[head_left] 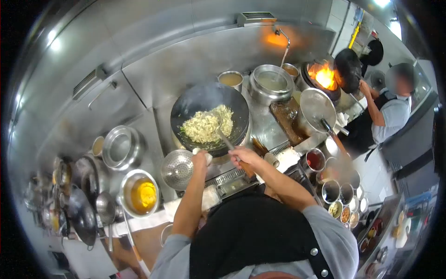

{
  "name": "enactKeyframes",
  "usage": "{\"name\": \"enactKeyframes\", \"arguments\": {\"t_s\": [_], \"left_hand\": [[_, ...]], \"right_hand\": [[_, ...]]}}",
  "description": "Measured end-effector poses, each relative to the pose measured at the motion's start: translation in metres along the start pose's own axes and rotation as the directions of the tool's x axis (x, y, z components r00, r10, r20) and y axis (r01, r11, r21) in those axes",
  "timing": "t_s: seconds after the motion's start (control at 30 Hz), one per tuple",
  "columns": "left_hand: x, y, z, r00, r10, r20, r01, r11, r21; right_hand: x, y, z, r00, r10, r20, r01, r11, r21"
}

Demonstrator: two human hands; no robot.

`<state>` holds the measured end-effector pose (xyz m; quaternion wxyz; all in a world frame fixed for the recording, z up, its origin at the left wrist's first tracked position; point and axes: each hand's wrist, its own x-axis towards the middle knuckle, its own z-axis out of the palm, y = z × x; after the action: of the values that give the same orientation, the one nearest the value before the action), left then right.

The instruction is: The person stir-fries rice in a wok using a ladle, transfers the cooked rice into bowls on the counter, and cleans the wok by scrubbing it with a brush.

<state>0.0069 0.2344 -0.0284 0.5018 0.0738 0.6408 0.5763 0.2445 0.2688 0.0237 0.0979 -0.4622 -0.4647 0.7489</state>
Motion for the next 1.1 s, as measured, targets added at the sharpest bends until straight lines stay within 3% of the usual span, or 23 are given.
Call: {"name": "enactKeyframes", "arguments": {"t_s": [0.03, 0.1, 0.2, 0.27, 0.3, 0.33, 0.37, 0.43, 0.5, 0.57, 0.6, 0.63, 0.67, 0.7, 0.73, 0.77, 0.83, 0.87, 0.93, 1.03, 1.07, 1.1], "left_hand": [[-0.014, -0.002, -0.004, 0.999, -0.016, 0.034, 0.018, 0.999, -0.035], [-0.045, -0.003, -0.008, 0.993, -0.049, 0.107, 0.062, 0.990, -0.129], [-0.081, 0.017, -0.006, 0.988, -0.074, 0.135, 0.100, 0.975, -0.200], [-0.035, 0.001, -0.007, 0.989, -0.039, 0.145, 0.068, 0.978, -0.198], [-0.018, -0.009, -0.012, 0.978, -0.024, 0.207, 0.056, 0.987, -0.149], [-0.007, -0.021, -0.017, 0.962, -0.012, 0.274, 0.044, 0.993, -0.109], [-0.006, -0.044, -0.025, 0.964, 0.021, 0.265, 0.019, 0.989, -0.149], [-0.019, -0.085, -0.047, 0.966, 0.106, 0.235, -0.047, 0.969, -0.241], [-0.063, -0.096, -0.078, 0.987, 0.030, 0.155, -0.003, 0.985, -0.174], [-0.108, -0.059, -0.076, 0.995, -0.058, 0.086, 0.075, 0.973, -0.218], [-0.119, -0.050, -0.070, 0.993, -0.101, 0.052, 0.111, 0.962, -0.248], [-0.107, -0.043, -0.055, 0.998, 0.008, 0.057, 0.012, 0.940, -0.342], [-0.093, -0.024, -0.034, 0.999, 0.037, 0.024, -0.025, 0.921, -0.390], [-0.080, -0.007, -0.020, 0.991, 0.056, 0.118, -0.009, 0.930, -0.367], [-0.069, 0.010, -0.007, 0.991, -0.062, 0.115, 0.097, 0.940, -0.327], [-0.044, 0.002, -0.002, 0.987, -0.077, 0.144, 0.116, 0.952, -0.284], [-0.016, -0.045, -0.016, 0.986, 0.055, 0.158, -0.014, 0.969, -0.246], [-0.009, -0.066, -0.022, 0.978, 0.126, 0.165, -0.084, 0.968, -0.237], [-0.049, -0.079, -0.040, 0.990, 0.099, 0.098, -0.068, 0.958, -0.279], [-0.080, -0.068, -0.041, 0.999, 0.012, 0.051, 0.004, 0.950, -0.311], [-0.075, -0.058, -0.032, 1.000, -0.025, 0.016, 0.029, 0.944, -0.328], [-0.050, -0.054, -0.025, 0.997, 0.050, 0.065, -0.027, 0.952, -0.306]], "right_hand": [[-0.010, -0.006, 0.005, 0.995, -0.039, -0.087, 0.014, 0.962, -0.272], [-0.081, -0.004, 0.008, 0.951, -0.286, -0.117, 0.169, 0.798, -0.578], [-0.122, 0.029, -0.027, 0.917, -0.400, -0.003, 0.251, 0.580, -0.775], [-0.119, 0.021, -0.035, 0.896, -0.435, 0.087, 0.289, 0.423, -0.859], [-0.115, -0.010, -0.033, 0.972, -0.233, -0.031, 0.113, 0.578, -0.809], [-0.093, -0.014, -0.035, 0.962, -0.260, -0.078, 0.103, 0.616, -0.781], [-0.068, -0.014, -0.036, 0.923, -0.365, -0.118, 0.101, 0.529, -0.842], [-0.057, -0.017, -0.013, 0.877, -0.414, -0.245, 0.033, 0.560, -0.828], [-0.085, -0.026, 0.010, 0.862, -0.424, -0.276, -0.011, 0.529, -0.848], [-0.122, 0.012, -0.003, 0.832, -0.551, -0.060, 0.310, 0.552, -0.774], [-0.152, 0.014, -0.003, 0.802, -0.595, 0.052, 0.407, 0.481, -0.777], [-0.179, 0.007, -0.001, 0.764, -0.624, 0.164, 0.499, 0.410, -0.763], [-0.188, 0.005, -0.002, 0.848, -0.515, 0.124, 0.427, 0.525, -0.736], [-0.192, 0.001, -0.004, 0.911, -0.402, 0.088, 0.342, 0.622, -0.704], [-0.190, -0.005, -0.007, 0.956, -0.288, 0.054, 0.249, 0.698, -0.671], [-0.169, -0.007, -0.014, 0.979, -0.200, -0.036, 0.121, 0.718, -0.685], [-0.112, -0.016, -0.023, 0.962, -0.240, -0.130, 0.037, 0.586, -0.809], [-0.084, 0.000, -0.028, 0.874, -0.461, -0.152, 0.166, 0.579, -0.798], [-0.070, -0.031, -0.012, 0.868, -0.435, -0.240, -0.022, 0.448, -0.894], [-0.122, -0.043, -0.001, 0.806, -0.558, -0.198, 0.222, 0.595, -0.773], [-0.131, -0.034, -0.007, 0.792, -0.582, -0.184, 0.249, 0.583, -0.773], [-0.139, -0.020, -0.015, 0.777, -0.605, -0.173, 0.277, 0.575, -0.770]]}}
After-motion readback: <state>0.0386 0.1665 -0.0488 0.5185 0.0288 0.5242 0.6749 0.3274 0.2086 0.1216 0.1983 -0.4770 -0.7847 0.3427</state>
